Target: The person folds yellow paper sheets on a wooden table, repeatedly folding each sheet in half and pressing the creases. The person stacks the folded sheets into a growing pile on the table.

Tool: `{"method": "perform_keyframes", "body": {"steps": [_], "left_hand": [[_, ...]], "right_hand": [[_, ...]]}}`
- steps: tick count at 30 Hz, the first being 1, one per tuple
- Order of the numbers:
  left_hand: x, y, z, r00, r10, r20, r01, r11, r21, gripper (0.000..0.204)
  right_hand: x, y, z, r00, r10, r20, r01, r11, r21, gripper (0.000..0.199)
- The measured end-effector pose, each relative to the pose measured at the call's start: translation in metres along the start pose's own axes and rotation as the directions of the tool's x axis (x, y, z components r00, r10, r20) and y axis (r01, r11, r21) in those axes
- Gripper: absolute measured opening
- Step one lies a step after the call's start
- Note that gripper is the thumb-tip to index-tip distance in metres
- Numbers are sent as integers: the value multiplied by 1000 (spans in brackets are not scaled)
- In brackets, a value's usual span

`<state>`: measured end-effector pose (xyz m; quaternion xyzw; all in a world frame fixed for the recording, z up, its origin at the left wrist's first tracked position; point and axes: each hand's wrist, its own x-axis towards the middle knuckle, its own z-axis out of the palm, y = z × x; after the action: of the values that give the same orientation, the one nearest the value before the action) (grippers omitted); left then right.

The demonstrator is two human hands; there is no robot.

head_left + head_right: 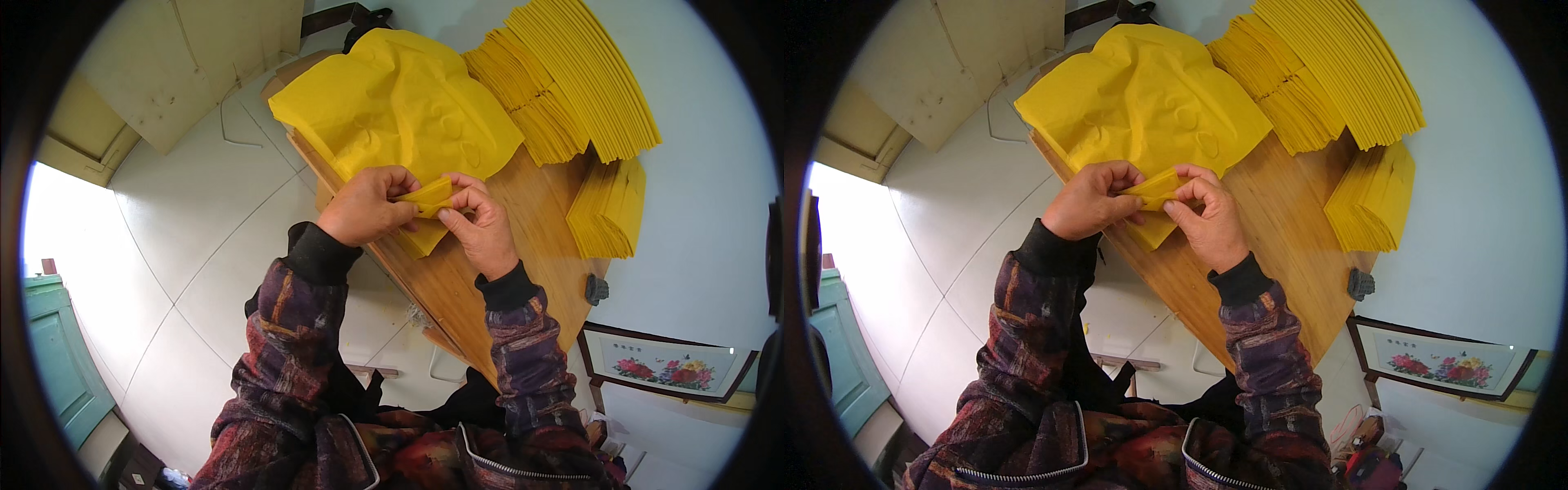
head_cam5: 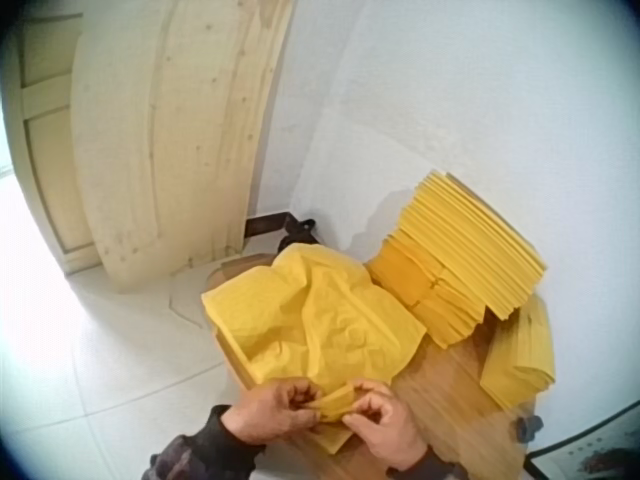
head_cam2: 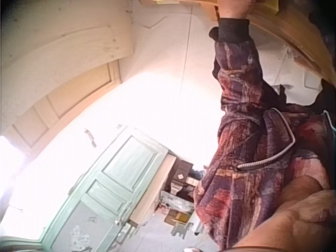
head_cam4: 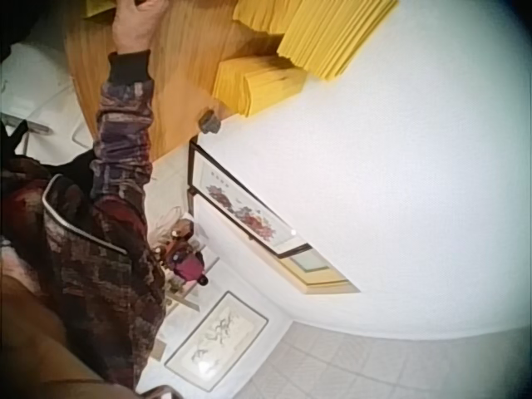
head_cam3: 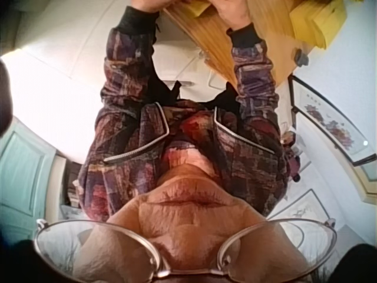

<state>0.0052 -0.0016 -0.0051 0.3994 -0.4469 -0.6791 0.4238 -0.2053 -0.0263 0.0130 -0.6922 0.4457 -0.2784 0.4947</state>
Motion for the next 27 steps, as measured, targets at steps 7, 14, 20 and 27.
{"method": "perform_keyframes", "body": {"steps": [7,14,20,27], "left_hand": [[0,1,4,997,-33,-70,35,999,34,15],[-1,3,7,994,-32,-101,35,999,30,15],[-1,5,7,994,-39,-107,46,997,60,19],[-2,7,8,993,-41,-109,45,998,37,19]], "right_hand": [[-3,-5,5,998,-53,-29,51,997,-59,19],[-17,-4,11,977,-173,-127,166,984,-61,26],[-11,1,3,973,-232,18,230,947,-225,7],[-3,-1,2,996,-89,13,89,996,19,8]]}}
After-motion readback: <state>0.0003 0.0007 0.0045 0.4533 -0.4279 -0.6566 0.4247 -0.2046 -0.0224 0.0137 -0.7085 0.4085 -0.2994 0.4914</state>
